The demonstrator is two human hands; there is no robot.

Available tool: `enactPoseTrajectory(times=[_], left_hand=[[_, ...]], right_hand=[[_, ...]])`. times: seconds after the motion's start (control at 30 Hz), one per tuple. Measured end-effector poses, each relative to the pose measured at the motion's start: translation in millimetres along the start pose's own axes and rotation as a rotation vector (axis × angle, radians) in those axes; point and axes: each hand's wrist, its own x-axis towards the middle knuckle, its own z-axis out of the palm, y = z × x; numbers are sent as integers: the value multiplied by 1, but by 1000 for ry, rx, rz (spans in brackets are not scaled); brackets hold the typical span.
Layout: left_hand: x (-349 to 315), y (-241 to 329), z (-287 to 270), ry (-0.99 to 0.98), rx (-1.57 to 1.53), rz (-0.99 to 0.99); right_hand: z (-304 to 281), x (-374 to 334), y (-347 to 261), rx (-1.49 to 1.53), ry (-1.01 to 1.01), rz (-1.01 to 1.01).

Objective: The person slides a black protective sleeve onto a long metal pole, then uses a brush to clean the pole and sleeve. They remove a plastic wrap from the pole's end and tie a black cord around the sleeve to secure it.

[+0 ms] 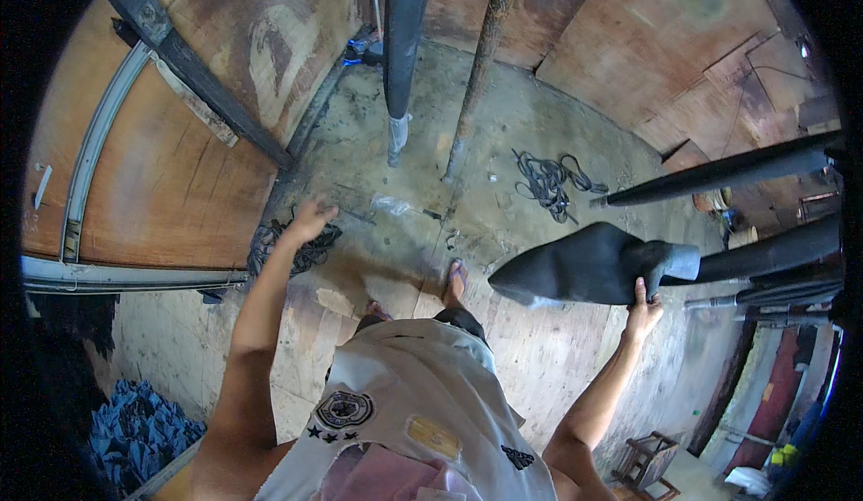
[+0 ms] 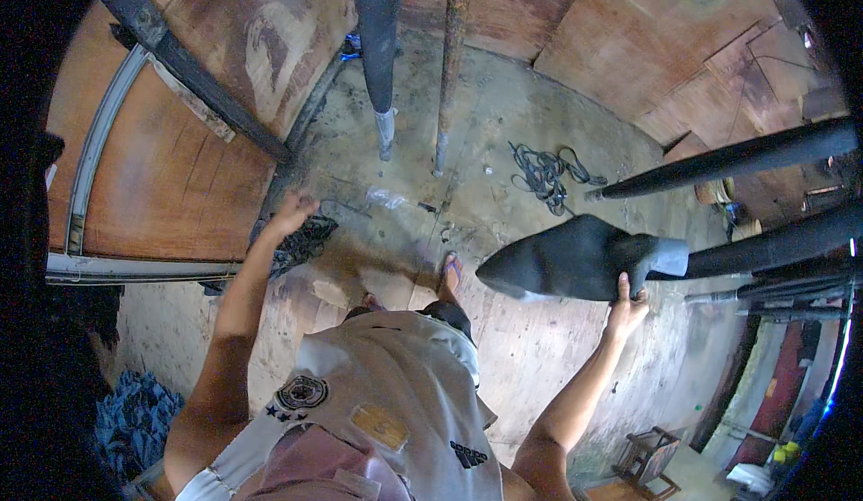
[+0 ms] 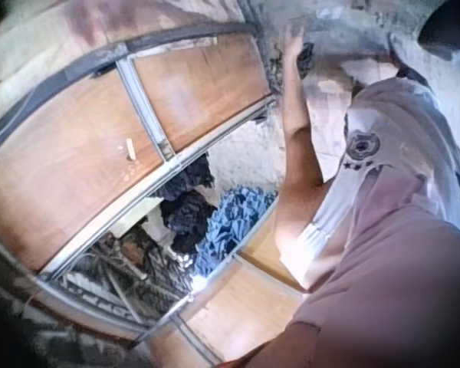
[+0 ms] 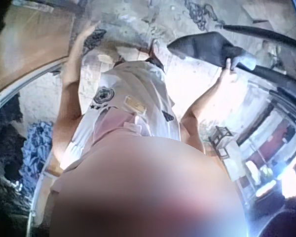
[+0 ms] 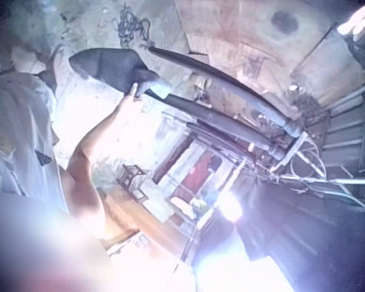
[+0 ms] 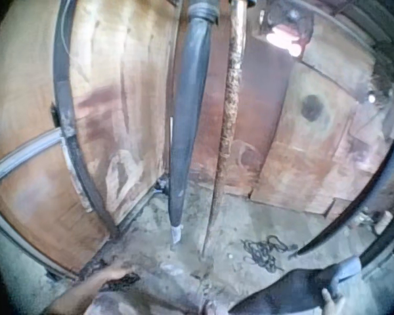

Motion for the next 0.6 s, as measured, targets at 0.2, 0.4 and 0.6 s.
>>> enactPoseTrajectory(times=[0.2,0.4,0.6], left_hand=[[-73,-151,77,146,-45,-464],[-153,-214,160,160,-325,-941],[-141,-176,184,295,-527,-740]], right_hand=[[53,61,28,115,61,45],[130,144,-16,226,101,78],[261,229,-174,624,-26,-355]])
